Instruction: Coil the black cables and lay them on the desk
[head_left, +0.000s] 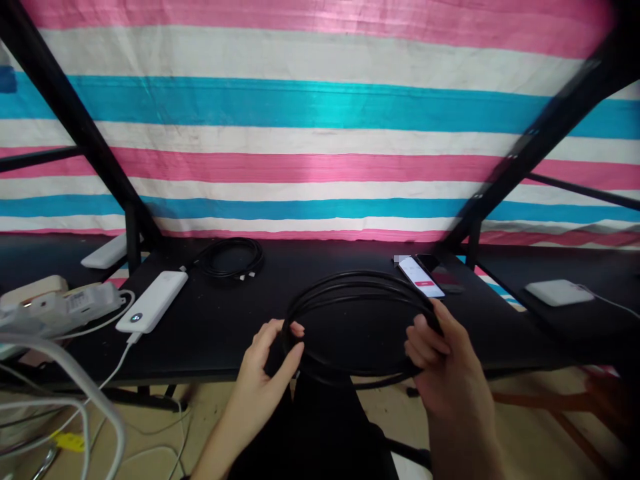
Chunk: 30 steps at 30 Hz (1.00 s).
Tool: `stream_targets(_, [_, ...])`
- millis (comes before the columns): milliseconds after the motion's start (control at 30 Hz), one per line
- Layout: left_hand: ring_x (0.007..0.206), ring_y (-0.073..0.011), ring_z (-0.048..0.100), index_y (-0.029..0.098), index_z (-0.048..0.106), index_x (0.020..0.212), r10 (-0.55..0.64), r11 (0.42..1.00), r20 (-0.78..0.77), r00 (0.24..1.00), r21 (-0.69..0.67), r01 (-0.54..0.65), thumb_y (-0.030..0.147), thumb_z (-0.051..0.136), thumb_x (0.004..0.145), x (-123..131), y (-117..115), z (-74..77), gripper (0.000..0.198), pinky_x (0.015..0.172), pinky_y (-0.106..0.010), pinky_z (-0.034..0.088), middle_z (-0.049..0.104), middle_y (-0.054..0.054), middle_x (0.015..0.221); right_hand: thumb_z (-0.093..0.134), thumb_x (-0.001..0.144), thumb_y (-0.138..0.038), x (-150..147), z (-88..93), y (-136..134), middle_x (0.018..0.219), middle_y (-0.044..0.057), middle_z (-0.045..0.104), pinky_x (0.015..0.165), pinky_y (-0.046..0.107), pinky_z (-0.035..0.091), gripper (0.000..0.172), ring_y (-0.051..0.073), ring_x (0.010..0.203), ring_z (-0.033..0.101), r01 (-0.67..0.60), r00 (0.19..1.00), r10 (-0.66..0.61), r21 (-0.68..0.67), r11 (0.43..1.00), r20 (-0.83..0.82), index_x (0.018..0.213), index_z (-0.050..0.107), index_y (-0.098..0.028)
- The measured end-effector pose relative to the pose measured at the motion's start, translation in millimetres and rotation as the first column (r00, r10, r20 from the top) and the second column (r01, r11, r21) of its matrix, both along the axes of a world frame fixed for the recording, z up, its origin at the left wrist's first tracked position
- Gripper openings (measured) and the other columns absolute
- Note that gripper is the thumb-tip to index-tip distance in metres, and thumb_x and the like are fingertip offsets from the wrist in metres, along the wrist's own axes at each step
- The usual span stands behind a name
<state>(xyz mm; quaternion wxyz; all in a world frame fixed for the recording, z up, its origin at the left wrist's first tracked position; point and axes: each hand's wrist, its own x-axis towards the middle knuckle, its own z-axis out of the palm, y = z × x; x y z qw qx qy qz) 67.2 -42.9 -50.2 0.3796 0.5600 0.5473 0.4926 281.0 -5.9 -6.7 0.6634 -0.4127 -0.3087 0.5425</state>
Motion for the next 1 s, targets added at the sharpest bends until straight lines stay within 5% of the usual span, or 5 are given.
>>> stream_targets(333, [0.121,-0.0265,0.048,0.022,0.034,0.137,-0.080,0.989,0.072,0.994,-0.117,0.088,0.032,0.068,0.074,-7.1,-2.8,-38.7,0.072,0.104,-0.045,0.032,0.053,-0.014,0.131,0.081,0.057,-0.047,-7.7,9.6,0.2,0.045,-0.012,0.017,0.034,0.022,0.002,0.036,0.004,0.038,0.006,0.086,0.996,-0.086,-0.002,0.996,-0.012,0.068,0.058,-0.022])
stream_targets(567, [0.114,-0.0250,0.055,0.021,0.055,0.121,-0.154,0.975,0.076,0.985,-0.148,0.164,0.034,0.058,0.083,-0.4,2.0,-27.3,0.041,0.103,-0.042,0.034,0.062,-0.011,0.120,0.082,0.055,-0.047,-6.7,12.4,1.6,0.047,-0.012,0.013,0.034,0.021,0.001,0.038,0.005,0.041,0.001,0.118,0.991,-0.118,0.000,0.993,-0.059,0.067,0.056,-0.022])
stream_targets(767, [0.130,-0.0267,0.041,0.025,0.022,0.144,-0.074,0.993,0.058,0.996,-0.093,0.079,0.033,0.065,0.078,-0.8,6.0,-28.9,0.079,0.108,-0.046,0.029,0.046,-0.014,0.139,0.080,0.059,-0.047,-6.3,7.6,2.9,0.045,-0.012,0.011,0.031,0.019,0.002,0.033,0.005,0.039,0.002,0.076,0.997,-0.076,0.024,0.997,0.010,0.066,0.060,-0.022])
stream_targets(933, [0.142,-0.0263,0.018,0.034,0.006,0.149,-0.322,0.947,-0.003,0.947,0.019,0.322,0.028,0.051,0.088,-7.4,-9.6,-12.1,0.076,0.114,-0.045,0.018,0.018,-0.006,0.156,0.083,0.057,-0.045,-7.0,5.3,3.9,0.043,-0.011,0.014,0.032,0.017,0.004,0.028,0.003,0.037,0.008,0.127,0.992,-0.127,0.045,0.991,0.013,0.065,0.067,-0.023])
stream_targets(1000, [0.143,-0.0272,0.015,0.033,0.004,0.149,-0.291,0.952,0.010,0.957,0.105,0.288,0.029,0.050,0.089,-6.9,-11.0,-2.6,0.076,0.115,-0.046,0.017,0.015,-0.006,0.157,0.083,0.056,-0.045,-6.4,2.4,3.0,0.042,-0.011,0.015,0.032,0.016,0.006,0.027,0.003,0.036,0.010,0.126,0.992,-0.127,0.057,0.990,0.014,0.070,0.072,-0.025])
